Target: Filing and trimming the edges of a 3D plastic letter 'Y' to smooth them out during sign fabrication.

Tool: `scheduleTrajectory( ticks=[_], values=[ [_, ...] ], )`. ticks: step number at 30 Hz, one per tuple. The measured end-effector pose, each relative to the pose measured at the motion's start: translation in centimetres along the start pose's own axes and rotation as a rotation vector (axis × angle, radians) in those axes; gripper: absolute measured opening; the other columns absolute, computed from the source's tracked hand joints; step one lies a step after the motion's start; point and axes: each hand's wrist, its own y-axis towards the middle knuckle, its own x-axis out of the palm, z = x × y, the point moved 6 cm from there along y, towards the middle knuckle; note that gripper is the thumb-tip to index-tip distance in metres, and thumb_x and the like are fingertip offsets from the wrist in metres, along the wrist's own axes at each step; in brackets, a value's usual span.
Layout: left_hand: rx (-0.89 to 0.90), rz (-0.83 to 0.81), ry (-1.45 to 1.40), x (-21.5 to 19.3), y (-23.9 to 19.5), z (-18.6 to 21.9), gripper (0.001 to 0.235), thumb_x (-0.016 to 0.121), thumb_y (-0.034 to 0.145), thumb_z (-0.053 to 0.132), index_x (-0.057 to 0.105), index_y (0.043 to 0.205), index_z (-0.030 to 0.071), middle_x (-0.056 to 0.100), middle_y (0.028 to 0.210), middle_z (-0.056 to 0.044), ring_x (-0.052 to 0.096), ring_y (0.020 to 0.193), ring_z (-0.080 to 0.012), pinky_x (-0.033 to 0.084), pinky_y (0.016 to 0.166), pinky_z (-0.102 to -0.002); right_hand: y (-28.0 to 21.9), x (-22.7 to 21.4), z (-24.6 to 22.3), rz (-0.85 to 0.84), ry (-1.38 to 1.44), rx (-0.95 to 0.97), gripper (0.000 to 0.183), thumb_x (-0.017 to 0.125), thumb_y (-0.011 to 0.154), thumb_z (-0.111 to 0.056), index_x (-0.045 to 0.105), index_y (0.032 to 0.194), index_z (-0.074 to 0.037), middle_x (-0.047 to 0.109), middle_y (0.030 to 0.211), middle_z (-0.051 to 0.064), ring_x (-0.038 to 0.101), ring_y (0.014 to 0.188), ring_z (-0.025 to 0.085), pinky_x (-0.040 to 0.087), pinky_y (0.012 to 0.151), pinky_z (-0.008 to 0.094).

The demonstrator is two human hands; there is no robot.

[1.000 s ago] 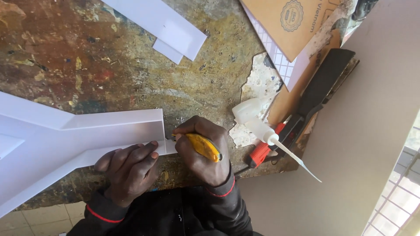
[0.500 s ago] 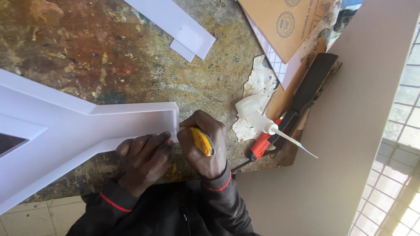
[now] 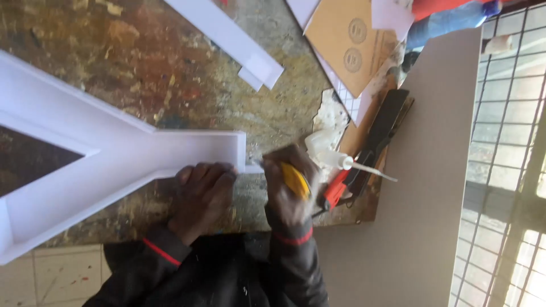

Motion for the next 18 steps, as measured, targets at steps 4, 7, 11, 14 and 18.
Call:
scheduleTrajectory(
  ticks=[4, 7, 11, 14, 18],
  values=[
    [-0.042, 0.072, -0.103, 2.4, -2.1, -0.6, 0.019, 0.081, 0.111, 0.024, 0.069, 0.098, 0.021, 0.069, 0.094, 0.002, 0.068, 0.091, -0.0229, 0.039, 0.081, -0.042, -0.5, 2.5, 3.6, -0.041, -0.018, 0.003, 0.018, 0.068, 0.091, -0.016, 0.079, 0.087, -0.003, 0.073, 0.069, 0.022, 0.068, 0.062, 0.029, 0.053, 0.056, 0.043],
    [-0.064, 0.1, -0.109, 2.6, -2.4, -0.5, 0.02, 0.082, 0.113, 0.023, 0.069, 0.098, 0.02, 0.068, 0.092, 0.003, 0.068, 0.091, -0.0216, 0.04, 0.083, -0.043, -0.9, 2.9, 3.6, -0.058, -0.046, 0.025, 0.015, 0.067, 0.089, -0.012, 0.078, 0.086, -0.001, 0.071, 0.068, 0.026, 0.068, 0.06, 0.032, 0.051, 0.054, 0.045],
    [-0.064, 0.048, -0.078, 2.2, -2.0, -0.5, 0.016, 0.082, 0.111, 0.017, 0.073, 0.098, 0.023, 0.07, 0.093, 0.005, 0.07, 0.091, -0.0186, 0.038, 0.083, -0.041, -1.4, 2.6, 1.6, -0.021, -0.076, -0.041, 0.019, 0.065, 0.088, -0.009, 0.079, 0.083, 0.003, 0.07, 0.062, 0.023, 0.067, 0.055, 0.032, 0.058, 0.055, 0.044],
    [-0.015, 0.021, -0.042, 4.6, -4.2, -1.2, 0.02, 0.083, 0.101, 0.012, 0.069, 0.094, 0.025, 0.072, 0.098, 0.007, 0.068, 0.095, -0.019, 0.034, 0.086, -0.045, -2.3, -5.1, -6.8, 0.236, -0.116, -0.176, 0.021, 0.078, 0.084, -0.028, 0.084, 0.078, -0.008, 0.074, 0.064, 0.01, 0.066, 0.058, 0.019, 0.052, 0.057, 0.029],
    [0.021, 0.087, -0.031, 4.0, -3.2, -1.2, 0.02, 0.083, 0.101, 0.011, 0.07, 0.096, 0.025, 0.071, 0.096, 0.007, 0.068, 0.093, -0.0196, 0.037, 0.087, -0.045, 0.2, -7.1, -7.8, 0.191, -0.221, -0.101, 0.022, 0.079, 0.09, -0.023, 0.085, 0.106, -0.007, 0.074, 0.078, 0.008, 0.065, 0.064, 0.018, 0.058, 0.068, 0.028]
  ],
)
